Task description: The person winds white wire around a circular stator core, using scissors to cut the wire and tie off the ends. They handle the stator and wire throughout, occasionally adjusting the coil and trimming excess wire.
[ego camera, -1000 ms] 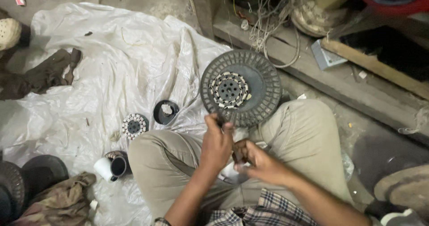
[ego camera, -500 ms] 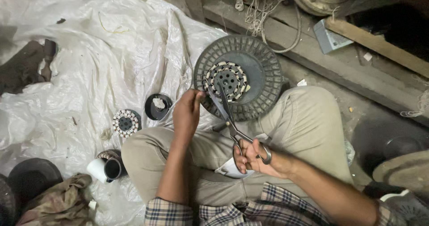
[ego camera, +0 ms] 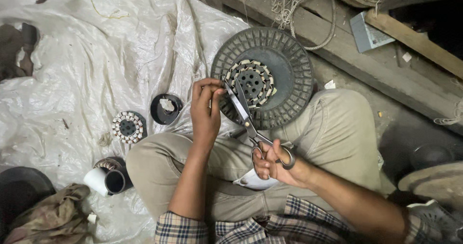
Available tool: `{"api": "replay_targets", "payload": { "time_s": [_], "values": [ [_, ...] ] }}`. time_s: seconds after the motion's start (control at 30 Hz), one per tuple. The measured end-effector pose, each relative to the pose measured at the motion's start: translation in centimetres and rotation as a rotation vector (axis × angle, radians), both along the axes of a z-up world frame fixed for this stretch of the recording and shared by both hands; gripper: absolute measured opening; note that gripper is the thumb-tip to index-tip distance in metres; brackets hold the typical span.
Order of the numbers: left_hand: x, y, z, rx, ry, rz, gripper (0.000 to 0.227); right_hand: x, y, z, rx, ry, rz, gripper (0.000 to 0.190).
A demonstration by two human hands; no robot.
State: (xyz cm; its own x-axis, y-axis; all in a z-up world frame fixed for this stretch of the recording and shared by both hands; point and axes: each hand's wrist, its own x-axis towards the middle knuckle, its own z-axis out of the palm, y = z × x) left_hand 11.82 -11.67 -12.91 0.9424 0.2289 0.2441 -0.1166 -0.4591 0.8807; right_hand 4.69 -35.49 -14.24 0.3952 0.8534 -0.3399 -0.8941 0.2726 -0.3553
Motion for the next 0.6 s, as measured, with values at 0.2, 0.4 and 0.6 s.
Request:
{"api": "replay_targets", "payload": {
  "time_s": [0.2,0.4,0.6],
  "values": [
    [0.3,0.0,-1.0,-0.109,-0.034,-0.028,0.01,-1.0,0.4,-1.5,0.052,0.096,-0.109,0.062],
    [-0.1,-0.4,-1.8,-0.152,-0.004,-0.107,0.01,-1.4,0.4,-2.4,-0.064,0.011,-0.182,0.059],
    [0.1,-0.6,-3.5,-0.397,0.09,-0.087,0.027,-1.3,0.6,-2.2,-0.257,-0.089,-0.207,0.05]
  ]
}}
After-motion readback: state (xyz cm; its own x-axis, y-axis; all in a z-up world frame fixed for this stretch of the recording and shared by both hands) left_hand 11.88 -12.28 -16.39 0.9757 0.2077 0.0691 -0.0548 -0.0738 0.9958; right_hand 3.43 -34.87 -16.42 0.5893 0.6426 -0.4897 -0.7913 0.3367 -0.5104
